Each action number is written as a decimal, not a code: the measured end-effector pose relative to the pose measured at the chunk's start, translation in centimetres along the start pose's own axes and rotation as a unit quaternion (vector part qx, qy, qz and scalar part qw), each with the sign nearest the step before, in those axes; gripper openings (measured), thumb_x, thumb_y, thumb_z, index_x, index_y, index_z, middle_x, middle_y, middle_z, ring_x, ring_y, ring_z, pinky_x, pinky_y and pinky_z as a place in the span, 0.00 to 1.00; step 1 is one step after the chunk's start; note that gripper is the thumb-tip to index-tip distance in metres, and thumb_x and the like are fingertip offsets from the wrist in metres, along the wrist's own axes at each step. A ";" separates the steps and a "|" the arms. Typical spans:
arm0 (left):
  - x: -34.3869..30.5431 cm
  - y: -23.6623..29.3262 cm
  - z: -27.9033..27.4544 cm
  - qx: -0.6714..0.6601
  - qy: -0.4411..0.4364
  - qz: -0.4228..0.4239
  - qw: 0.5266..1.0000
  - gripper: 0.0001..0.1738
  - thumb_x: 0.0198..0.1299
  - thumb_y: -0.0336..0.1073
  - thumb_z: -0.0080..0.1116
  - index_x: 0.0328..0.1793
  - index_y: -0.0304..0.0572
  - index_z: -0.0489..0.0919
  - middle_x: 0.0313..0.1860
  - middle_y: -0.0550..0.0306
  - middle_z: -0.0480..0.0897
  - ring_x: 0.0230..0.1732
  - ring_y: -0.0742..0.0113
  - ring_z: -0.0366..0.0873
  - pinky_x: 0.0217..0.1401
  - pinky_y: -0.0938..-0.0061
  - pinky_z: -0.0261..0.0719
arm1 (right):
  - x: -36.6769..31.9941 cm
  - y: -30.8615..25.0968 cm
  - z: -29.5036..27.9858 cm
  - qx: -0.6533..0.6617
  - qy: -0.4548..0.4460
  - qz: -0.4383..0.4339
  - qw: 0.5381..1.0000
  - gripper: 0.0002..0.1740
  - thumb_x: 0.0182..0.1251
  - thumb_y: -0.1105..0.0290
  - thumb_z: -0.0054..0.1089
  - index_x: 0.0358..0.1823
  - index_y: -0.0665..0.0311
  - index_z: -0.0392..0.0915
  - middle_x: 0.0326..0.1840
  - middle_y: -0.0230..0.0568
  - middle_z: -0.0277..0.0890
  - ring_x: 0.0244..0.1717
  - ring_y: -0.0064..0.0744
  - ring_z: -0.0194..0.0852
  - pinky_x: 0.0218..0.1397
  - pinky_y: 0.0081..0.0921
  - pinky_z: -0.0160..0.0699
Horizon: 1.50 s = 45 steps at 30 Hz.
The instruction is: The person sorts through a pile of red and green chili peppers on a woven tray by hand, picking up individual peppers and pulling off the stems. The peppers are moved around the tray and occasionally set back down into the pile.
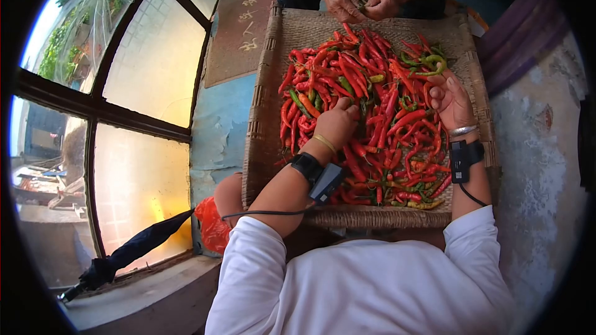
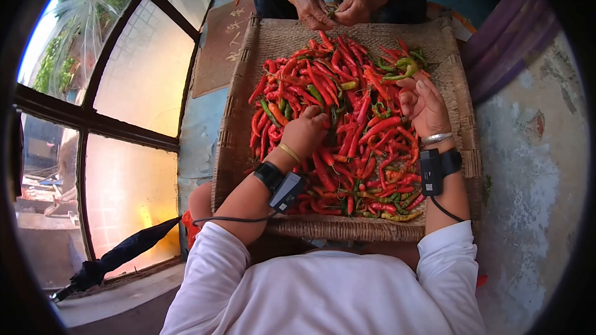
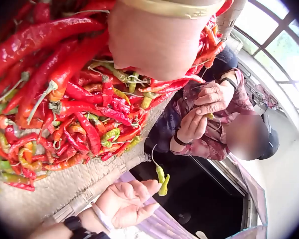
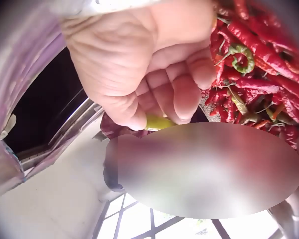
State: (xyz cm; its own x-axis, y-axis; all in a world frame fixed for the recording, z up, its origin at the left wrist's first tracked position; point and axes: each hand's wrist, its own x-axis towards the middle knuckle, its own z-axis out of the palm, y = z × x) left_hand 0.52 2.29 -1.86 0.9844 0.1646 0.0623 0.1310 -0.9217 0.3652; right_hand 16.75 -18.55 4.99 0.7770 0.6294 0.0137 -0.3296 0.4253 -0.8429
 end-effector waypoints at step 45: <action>-0.1 0.7 -0.7 0.092 -0.029 0.039 0.995 0.12 0.50 0.32 0.47 0.43 0.48 0.74 0.42 0.56 0.71 0.31 0.60 0.78 0.27 0.66 0.75 | -1.9 6.1 2.0 -0.307 -0.060 0.290 0.904 0.09 0.61 0.63 0.50 0.34 0.62 0.69 0.19 0.30 0.73 0.13 0.11 0.66 0.11 0.07 0.60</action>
State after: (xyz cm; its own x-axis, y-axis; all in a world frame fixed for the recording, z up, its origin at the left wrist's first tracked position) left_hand 0.43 1.89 -0.93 0.9969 0.0740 0.0279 0.0675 -0.9803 0.1856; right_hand 12.17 -15.85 0.93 0.4935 0.7119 -0.4996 -0.2746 -0.4175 -0.8662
